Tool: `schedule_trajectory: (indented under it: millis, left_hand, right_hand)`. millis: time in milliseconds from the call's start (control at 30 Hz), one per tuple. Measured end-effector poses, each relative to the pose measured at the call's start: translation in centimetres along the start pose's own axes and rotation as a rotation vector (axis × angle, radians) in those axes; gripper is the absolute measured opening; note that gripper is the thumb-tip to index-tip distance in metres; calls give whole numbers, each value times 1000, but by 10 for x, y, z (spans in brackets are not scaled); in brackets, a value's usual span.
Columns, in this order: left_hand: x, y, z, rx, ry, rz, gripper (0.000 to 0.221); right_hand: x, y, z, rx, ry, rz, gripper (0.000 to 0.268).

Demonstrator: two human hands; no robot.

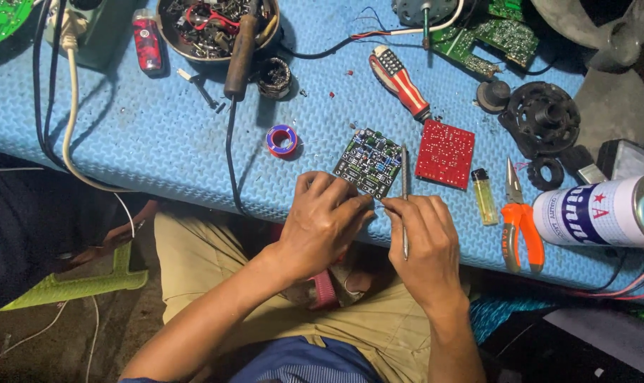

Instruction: Soldering electronic components onto a printed circuit board and trimming wire leads with pliers.

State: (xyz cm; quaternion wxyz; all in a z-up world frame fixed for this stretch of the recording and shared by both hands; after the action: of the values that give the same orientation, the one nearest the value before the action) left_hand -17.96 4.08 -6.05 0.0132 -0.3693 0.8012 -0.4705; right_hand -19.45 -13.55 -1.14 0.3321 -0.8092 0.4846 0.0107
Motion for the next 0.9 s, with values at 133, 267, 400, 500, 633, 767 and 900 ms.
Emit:
schedule_trajectory:
  millis: [133,267,400,500,633,767,900]
  left_hand:
    - [4,-2,-3,-2,51,-14,14]
    - [10,-13,-13,33,185,-30,5]
    - [4,-16,-20,20,269,-31,5]
    - [-4,-16,-23,6,256,-51,7]
    - [-13,-21,-27,-40,236,3,4]
    - [-20,-22,-30,-101,176,24,6]
    - [-22,-16,-26,-53,207,-69,5]
  right_hand:
    - [3,8,3,30,1,7,12]
    - [-2,11,7,114,-95,7,10]
    - [-8,2,9,126,-147,8,10]
    - [-10,-3,13,121,-171,-5,10]
    - [-12,-9,15,118,-230,6,13]
    - [-9,1,-1,22,-340,117,24]
    - [-3,26,-31,102,-397,381,20]
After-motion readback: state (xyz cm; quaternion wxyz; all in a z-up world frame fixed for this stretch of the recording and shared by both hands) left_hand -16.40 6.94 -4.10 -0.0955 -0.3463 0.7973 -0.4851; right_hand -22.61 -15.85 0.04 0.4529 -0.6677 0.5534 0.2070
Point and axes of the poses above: each hand's wrist, its own y-axis away from the middle knuckle, its own z-axis out of the palm, x = y × z, the point moved 1 cm from there along -y, towards the middle knuckle, and after that the axes turned 6 degrees about z, right-handed, at the moved point
